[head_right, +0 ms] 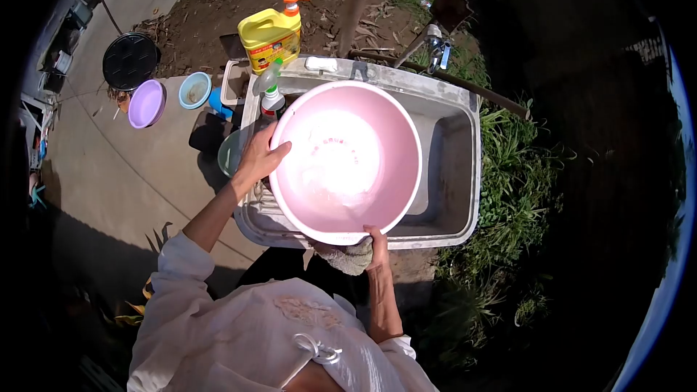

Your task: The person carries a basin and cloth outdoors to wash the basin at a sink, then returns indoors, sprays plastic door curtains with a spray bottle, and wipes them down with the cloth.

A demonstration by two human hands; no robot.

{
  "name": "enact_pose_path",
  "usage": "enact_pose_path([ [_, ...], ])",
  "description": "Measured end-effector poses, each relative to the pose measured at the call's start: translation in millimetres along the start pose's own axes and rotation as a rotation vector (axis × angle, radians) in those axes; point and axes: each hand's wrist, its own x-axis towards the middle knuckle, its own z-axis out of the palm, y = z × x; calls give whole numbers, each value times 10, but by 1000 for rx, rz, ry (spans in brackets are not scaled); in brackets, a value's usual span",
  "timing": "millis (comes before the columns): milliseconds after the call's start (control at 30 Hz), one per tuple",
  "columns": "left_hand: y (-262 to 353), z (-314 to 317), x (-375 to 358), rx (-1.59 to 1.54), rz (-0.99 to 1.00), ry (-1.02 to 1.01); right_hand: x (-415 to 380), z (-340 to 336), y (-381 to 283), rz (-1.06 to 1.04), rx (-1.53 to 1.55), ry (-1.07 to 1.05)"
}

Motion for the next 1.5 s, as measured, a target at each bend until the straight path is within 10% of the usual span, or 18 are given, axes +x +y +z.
enact_pose_path([
  [200, -302, -24, 107, 43, -64, -86, -123, 118, 57, 202, 20, 44],
  [467, -536, 464, -221, -175, -114, -94, -546, 112, -174, -365, -417, 396],
  [500, -478, 518, -255, 128, 213, 172, -589, 131, -210, -389, -405, 427],
  [600, -81, 410, -225, 244, 511, 145, -682, 254, -276, -463, -460, 474],
  [733, 86, 638, -92, 374, 298, -303, -650, 352, -196, -562, -416, 530],
  [1067, -692, 1269, -161, 635, 147, -475, -508, 341, 52, -442, -567, 262],
  [1167, -813, 1019, -274, 789, 270, -908, -408, 271, 130, -358, -491, 173],
  [1500, -837, 876, -425, 766, 190, -817, -427, 347, 140, -332, -511, 194],
])
